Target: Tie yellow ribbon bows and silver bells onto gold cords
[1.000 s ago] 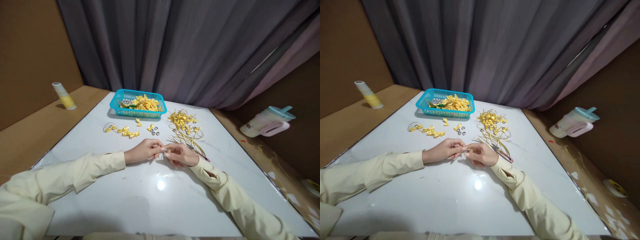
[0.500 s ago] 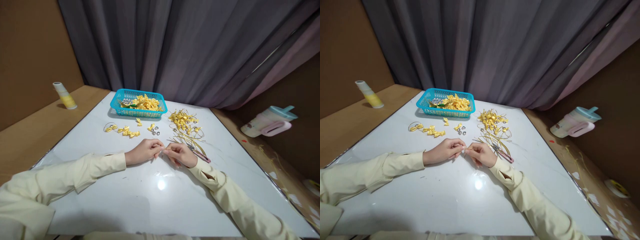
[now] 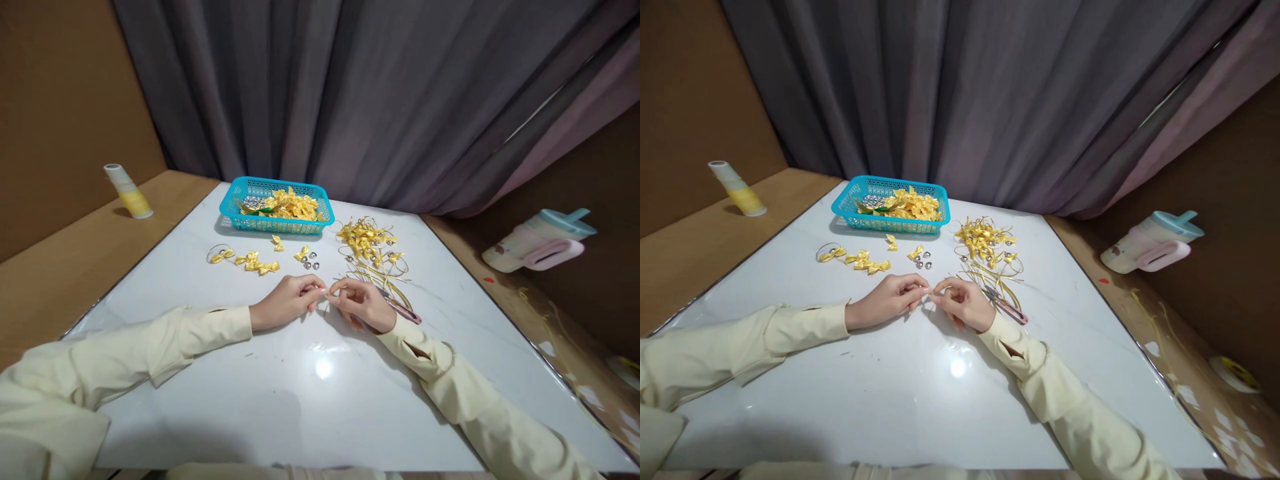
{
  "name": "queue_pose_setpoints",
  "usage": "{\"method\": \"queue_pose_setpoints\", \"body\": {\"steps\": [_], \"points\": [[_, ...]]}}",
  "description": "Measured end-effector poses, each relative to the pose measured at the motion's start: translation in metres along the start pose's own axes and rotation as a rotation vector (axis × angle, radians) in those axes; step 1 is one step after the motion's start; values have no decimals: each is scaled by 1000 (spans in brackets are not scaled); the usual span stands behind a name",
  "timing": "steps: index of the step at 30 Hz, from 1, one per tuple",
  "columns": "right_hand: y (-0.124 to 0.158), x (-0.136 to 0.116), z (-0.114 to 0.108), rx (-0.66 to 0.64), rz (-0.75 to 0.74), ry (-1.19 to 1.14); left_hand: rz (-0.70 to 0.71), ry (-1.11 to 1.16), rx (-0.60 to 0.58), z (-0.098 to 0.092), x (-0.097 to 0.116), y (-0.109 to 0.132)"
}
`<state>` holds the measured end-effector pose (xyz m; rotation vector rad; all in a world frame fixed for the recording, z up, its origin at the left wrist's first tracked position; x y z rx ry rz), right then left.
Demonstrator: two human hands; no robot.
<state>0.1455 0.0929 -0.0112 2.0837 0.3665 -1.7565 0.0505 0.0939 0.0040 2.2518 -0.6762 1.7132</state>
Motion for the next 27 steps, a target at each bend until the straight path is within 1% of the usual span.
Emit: {"method": "queue_pose_setpoints", "body": {"steps": [4, 8, 14, 19, 21, 23, 27], "points": [[1, 1, 1, -25, 11, 23, 14, 0, -15, 1, 1, 0], [3, 3, 5, -48, 17, 83, 85, -139, 3, -1, 7, 1], [3, -4, 6, -4, -25, 241, 197, -353, -22, 4, 19, 6], [6, -17, 5, 51, -105, 429, 233, -470, -37, 8, 19, 7], [7, -20, 4, 76, -121, 469, 232, -467, -28, 7, 19, 6], [8, -21, 2, 93, -113, 467, 221, -418, -19, 5, 18, 5], [7, -12, 3, 59, -32, 358, 134, -277, -30, 1, 14, 1]]}}
Point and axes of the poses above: each hand's wrist, its own y-axis away from the middle knuckle, its own z-axis out of the palm, x = y × z, the point moved 10 cm from there along -y, towards the middle knuckle, and after that the axes turned 1 degree about x, right-handed, at the moved point
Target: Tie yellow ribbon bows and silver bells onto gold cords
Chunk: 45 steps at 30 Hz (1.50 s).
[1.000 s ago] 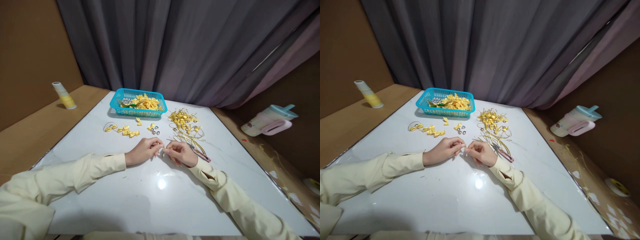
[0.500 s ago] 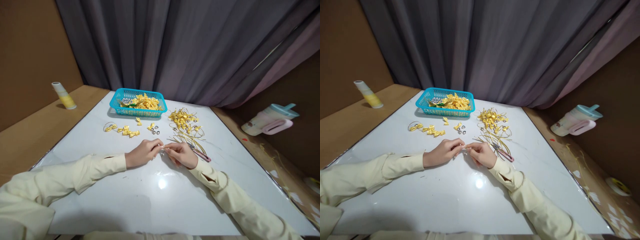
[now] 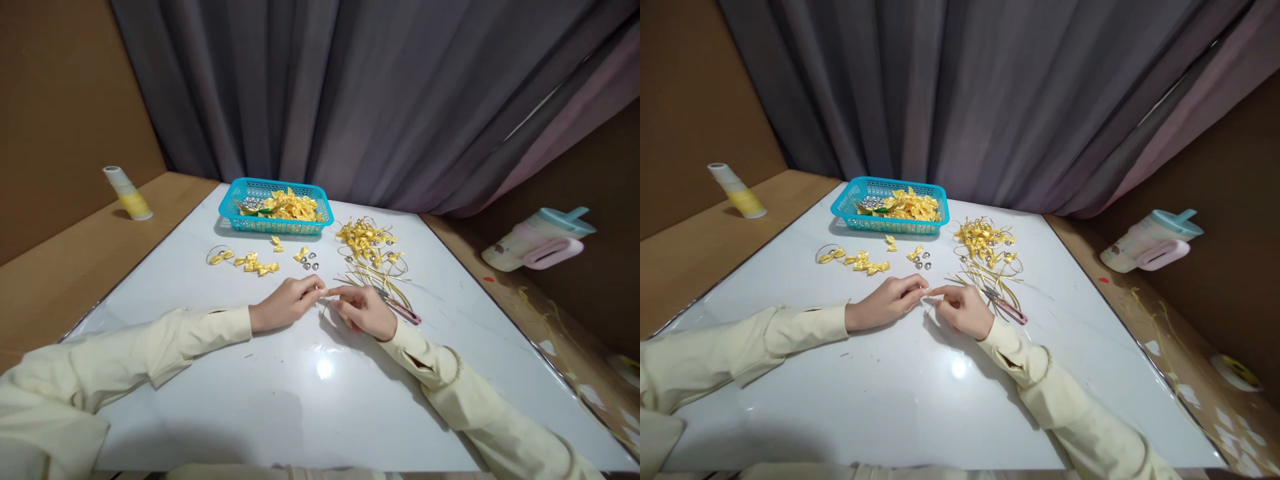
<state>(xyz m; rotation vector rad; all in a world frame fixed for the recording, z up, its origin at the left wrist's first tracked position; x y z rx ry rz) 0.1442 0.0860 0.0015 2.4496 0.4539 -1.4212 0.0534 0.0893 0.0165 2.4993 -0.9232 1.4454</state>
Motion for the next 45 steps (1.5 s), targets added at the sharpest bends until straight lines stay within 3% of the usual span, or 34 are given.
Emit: {"method": "queue_pose_setpoints", "body": {"steps": [7, 12, 15, 20, 29, 38, 45], "points": [[2, 4, 10, -72, 50, -98, 31, -14, 21, -2, 5, 0], [3, -5, 6, 7, -18, 21, 34, -8, 30, -2, 2, -1], [6, -15, -3, 123, -110, 166, -83, 189, 1, 2, -10, -3], [20, -43, -10, 331, -385, 427, -231, 669, -178, 22, -16, -3], [39, -66, -5, 500, -640, 646, -394, 938, -231, 28, -26, -1], [43, -67, -3, 552, -673, 747, -428, 1001, -274, 32, -29, -1], [40, -60, -15, 615, -604, 776, -438, 1024, -307, 36, -29, -1]]}}
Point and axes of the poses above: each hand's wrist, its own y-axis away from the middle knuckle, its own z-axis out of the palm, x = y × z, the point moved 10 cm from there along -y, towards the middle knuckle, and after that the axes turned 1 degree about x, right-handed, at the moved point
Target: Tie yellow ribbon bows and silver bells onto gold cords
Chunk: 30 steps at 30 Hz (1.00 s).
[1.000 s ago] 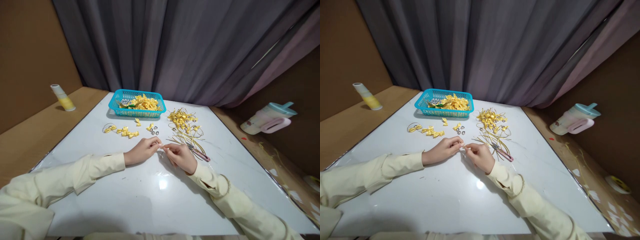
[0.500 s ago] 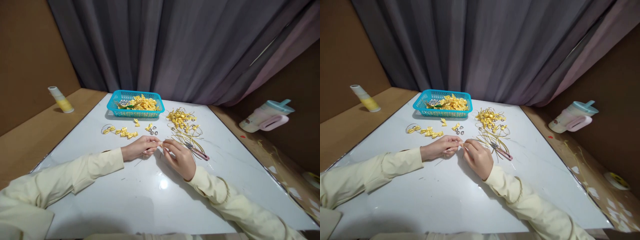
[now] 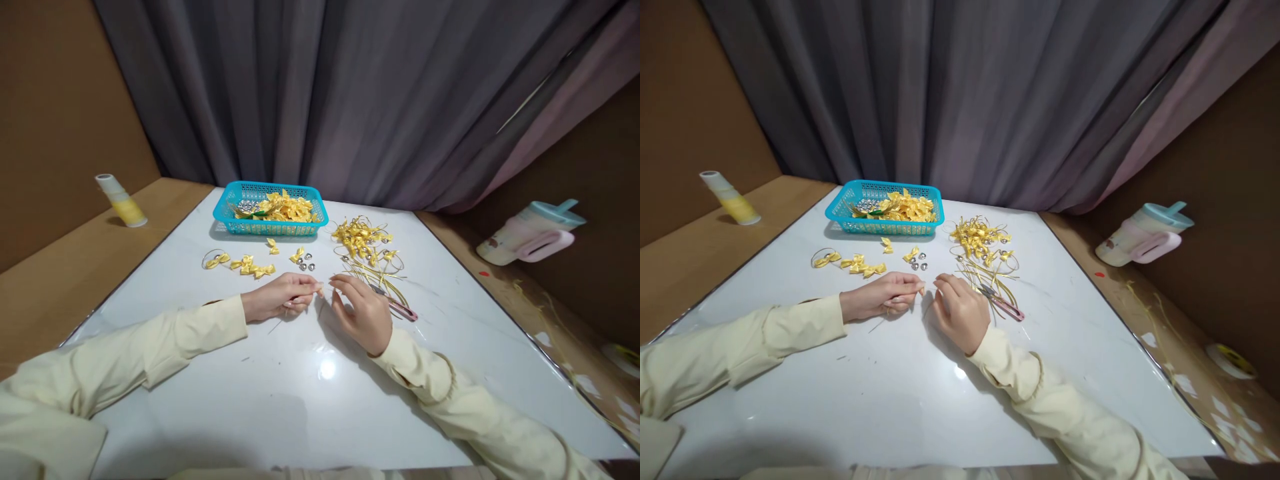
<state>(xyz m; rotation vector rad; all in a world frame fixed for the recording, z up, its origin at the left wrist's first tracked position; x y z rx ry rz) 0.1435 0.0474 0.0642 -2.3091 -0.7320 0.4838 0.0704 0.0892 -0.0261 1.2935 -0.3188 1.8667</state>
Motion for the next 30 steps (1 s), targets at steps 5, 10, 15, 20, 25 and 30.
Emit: {"method": "queue_pose_setpoints", "body": {"steps": [5, 10, 15, 20, 25, 30], "points": [[-2, 6, 1, -59, 57, -157, -3, 6, 2, -2, -1, 0], [-2, 9, 12, -161, 147, -263, 7, -6, -1, -1, 1, 1], [0, 3, 21, -155, 59, -118, 16, -10, -22, 2, 1, 2], [0, -11, 7, -27, -114, 108, 53, -86, -76, 12, 15, 7], [0, -31, -3, 59, -300, 473, 0, -348, -71, 25, 23, 2], [-6, -23, -9, 79, -286, 538, 40, -413, -78, 38, 19, -16]]}}
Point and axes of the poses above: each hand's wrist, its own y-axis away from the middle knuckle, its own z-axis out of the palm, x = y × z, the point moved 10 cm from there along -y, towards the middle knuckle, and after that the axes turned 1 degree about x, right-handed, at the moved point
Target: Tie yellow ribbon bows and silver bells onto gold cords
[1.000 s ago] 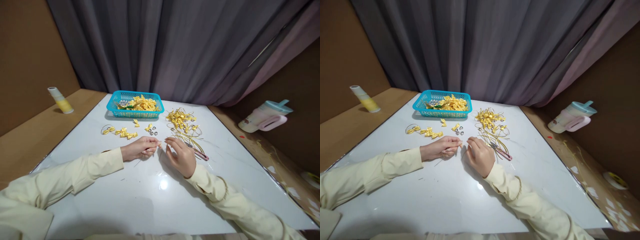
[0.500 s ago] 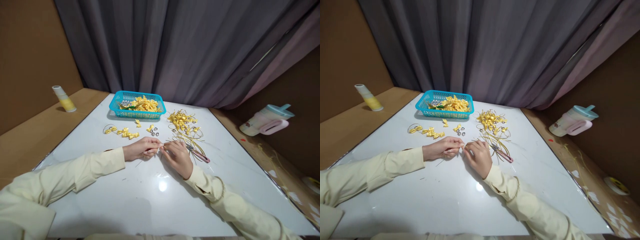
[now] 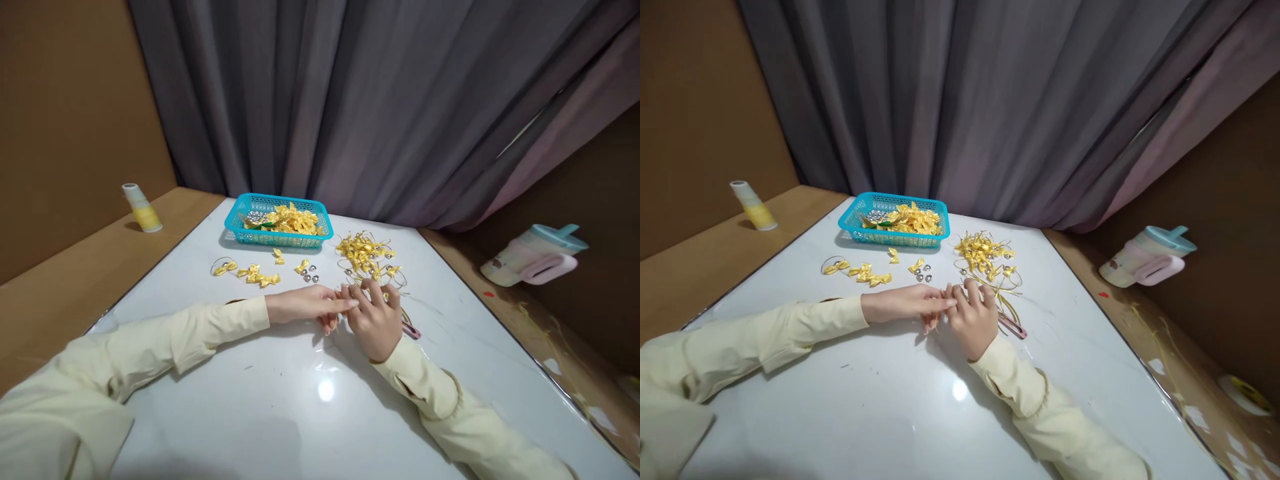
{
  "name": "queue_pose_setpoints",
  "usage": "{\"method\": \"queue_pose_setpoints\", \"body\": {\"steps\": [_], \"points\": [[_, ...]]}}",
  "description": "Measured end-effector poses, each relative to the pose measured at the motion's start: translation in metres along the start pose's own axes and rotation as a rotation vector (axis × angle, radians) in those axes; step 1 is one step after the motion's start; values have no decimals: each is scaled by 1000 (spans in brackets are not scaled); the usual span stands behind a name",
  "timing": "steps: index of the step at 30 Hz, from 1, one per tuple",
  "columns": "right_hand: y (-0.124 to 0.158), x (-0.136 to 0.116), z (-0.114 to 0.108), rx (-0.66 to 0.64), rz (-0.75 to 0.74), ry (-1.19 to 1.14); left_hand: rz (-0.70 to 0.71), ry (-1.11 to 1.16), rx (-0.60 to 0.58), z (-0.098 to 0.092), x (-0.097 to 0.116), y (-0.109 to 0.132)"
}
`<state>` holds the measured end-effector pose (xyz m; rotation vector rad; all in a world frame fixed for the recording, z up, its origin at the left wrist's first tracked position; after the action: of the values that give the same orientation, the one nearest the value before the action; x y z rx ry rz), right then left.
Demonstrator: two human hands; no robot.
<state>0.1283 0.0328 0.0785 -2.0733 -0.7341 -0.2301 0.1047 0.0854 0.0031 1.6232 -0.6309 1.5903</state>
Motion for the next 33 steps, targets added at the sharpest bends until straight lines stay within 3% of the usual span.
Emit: {"method": "queue_pose_setpoints", "body": {"steps": [4, 10, 18, 23, 28, 33], "points": [[-2, 8, 3, -10, -17, 24, 83, 109, -35, 6, 6, -1], [-2, 7, 1, -30, -17, -65, 52, 205, 165, -14, 10, 14], [0, -8, -8, -8, -77, -193, 47, 389, 312, -20, -1, 22], [4, 2, 0, -69, 97, -296, 100, 221, 435, -25, 6, 30], [9, 3, 8, -136, 168, -402, 152, -11, 531, -28, 16, 36], [18, 9, 24, -280, 298, -694, 258, -282, 571, -27, 25, 40]]}}
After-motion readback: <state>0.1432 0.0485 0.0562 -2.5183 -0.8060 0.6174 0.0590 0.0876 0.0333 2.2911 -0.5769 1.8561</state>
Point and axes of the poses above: each hand's wrist, its own y-axis away from the middle knuckle, its own z-axis out of the palm, x = y × z, the point moved 10 cm from there along -y, towards the middle knuckle, and after that the axes turned 1 degree about x, right-handed, at the moved point
